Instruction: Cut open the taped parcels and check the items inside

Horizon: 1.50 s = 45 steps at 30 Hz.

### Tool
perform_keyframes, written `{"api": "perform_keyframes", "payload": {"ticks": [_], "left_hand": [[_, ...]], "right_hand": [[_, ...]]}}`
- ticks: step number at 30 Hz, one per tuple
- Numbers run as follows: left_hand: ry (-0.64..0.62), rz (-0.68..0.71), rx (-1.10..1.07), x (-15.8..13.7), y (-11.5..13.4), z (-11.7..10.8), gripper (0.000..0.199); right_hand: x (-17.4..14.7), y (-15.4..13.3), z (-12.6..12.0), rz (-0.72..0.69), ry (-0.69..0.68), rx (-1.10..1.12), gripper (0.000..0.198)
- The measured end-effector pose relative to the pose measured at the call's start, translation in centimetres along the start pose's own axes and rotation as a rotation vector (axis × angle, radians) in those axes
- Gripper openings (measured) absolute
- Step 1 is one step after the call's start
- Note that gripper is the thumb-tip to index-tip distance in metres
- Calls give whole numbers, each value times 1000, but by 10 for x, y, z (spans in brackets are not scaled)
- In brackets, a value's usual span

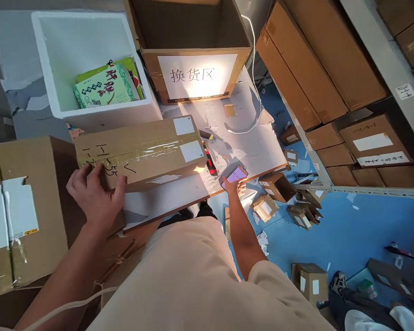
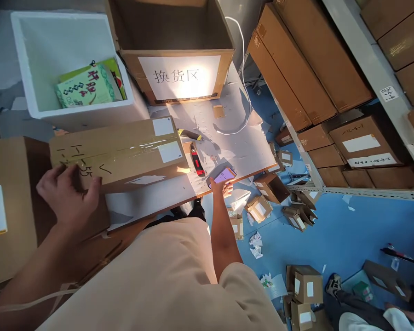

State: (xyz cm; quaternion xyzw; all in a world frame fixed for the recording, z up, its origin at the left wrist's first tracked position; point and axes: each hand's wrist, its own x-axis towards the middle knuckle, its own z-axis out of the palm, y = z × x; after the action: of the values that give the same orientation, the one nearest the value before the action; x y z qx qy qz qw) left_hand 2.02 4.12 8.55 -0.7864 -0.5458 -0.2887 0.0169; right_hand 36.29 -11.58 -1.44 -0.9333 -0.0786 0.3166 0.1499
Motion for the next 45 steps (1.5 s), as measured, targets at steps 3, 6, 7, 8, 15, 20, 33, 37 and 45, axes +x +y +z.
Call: {"api": "perform_keyframes", "payload": {"ticks": [3,6,7,8,15,20,33,37,45], "left_hand": [[8,13,4,-1,-1,0,64],[15,24,1,-4,0,0,65],[17,25,0,-5,0,0,65],[21,25,-1,-6,1,0,65],[27,-26,-5,-8,4,-2,66],[59,-56,7,-7,11,-1,65],[134,1,65,-8,3,9,67],[78,-53,98,-10,0,9,67],[56,-171,142,-8,16,0,47]], "right_hand": [[8,-1,1,86,30,-67,108],[16,-2,0,111,69,-138,111],[19,-3,-1,106,92,-169,112],[24,-3,-3,95,113,-199,113],[96,-22,-20,-232,160,-371,108],[144,-41,-20,-465,179,-405,100],[143,-4,-25,-827,194,-590,55],[136,-18,-31,-802,162,-612,55],[42,-88,-6,-805,-199,-523,41]]}}
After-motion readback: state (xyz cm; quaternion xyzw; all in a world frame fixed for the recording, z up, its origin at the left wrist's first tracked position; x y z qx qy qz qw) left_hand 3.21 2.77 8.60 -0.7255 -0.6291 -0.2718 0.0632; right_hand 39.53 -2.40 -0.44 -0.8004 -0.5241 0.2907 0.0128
